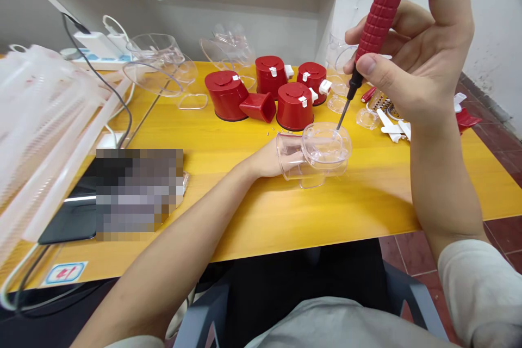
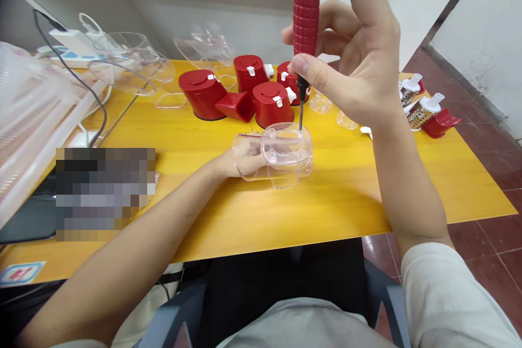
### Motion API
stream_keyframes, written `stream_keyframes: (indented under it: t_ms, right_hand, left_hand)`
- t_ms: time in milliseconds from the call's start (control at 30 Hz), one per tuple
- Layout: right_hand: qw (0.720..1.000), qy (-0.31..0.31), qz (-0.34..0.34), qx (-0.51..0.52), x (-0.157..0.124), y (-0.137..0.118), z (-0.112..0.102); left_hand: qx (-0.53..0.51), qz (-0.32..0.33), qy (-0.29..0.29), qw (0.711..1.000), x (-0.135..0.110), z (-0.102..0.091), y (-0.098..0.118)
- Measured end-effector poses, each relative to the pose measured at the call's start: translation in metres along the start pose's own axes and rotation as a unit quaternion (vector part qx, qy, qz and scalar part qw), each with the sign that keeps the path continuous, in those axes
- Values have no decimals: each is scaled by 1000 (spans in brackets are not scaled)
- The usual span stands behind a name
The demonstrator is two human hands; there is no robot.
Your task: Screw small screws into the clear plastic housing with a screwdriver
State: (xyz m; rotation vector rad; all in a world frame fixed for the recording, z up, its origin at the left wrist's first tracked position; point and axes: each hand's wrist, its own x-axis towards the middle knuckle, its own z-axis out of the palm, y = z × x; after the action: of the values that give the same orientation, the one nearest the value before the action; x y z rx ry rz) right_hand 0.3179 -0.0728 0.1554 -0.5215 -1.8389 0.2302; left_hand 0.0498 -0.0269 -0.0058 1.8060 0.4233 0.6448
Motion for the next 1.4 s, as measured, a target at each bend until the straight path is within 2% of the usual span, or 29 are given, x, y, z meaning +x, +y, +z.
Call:
stream_keyframes:
  t_ms: [200, 333, 500, 833, 1033, 1233, 1400]
  right_hand:
    - [1000, -20, 2, -7, 0, 1, 0]
    - [999, -19, -20, 32, 0, 3, 3]
    - [999, 4, 26, 38, 1, -1, 10]
    - [998, -25, -55, 29, 1, 14, 5]
    - [999, -3, 21, 46, 1, 0, 6]
    - [998, -15, -20, 59, 0, 3, 6]
    - [999, -11, 28, 41, 0, -2, 6]
  left_hand:
    - [-3, 0, -1, 1000, 1, 0, -3]
    - [-4, -6, -2, 1000, 1, 0, -4]
    - [-8, 9, -11, 1000, 3, -2, -3]
    - [0, 5, -4, 1000, 2, -1, -3]
    - [-1, 6, -10, 1000, 1, -2, -5]
    - [-1, 8, -10, 1000, 2, -2, -5]
    - [-2, 0, -9, 1000, 2, -2, -7]
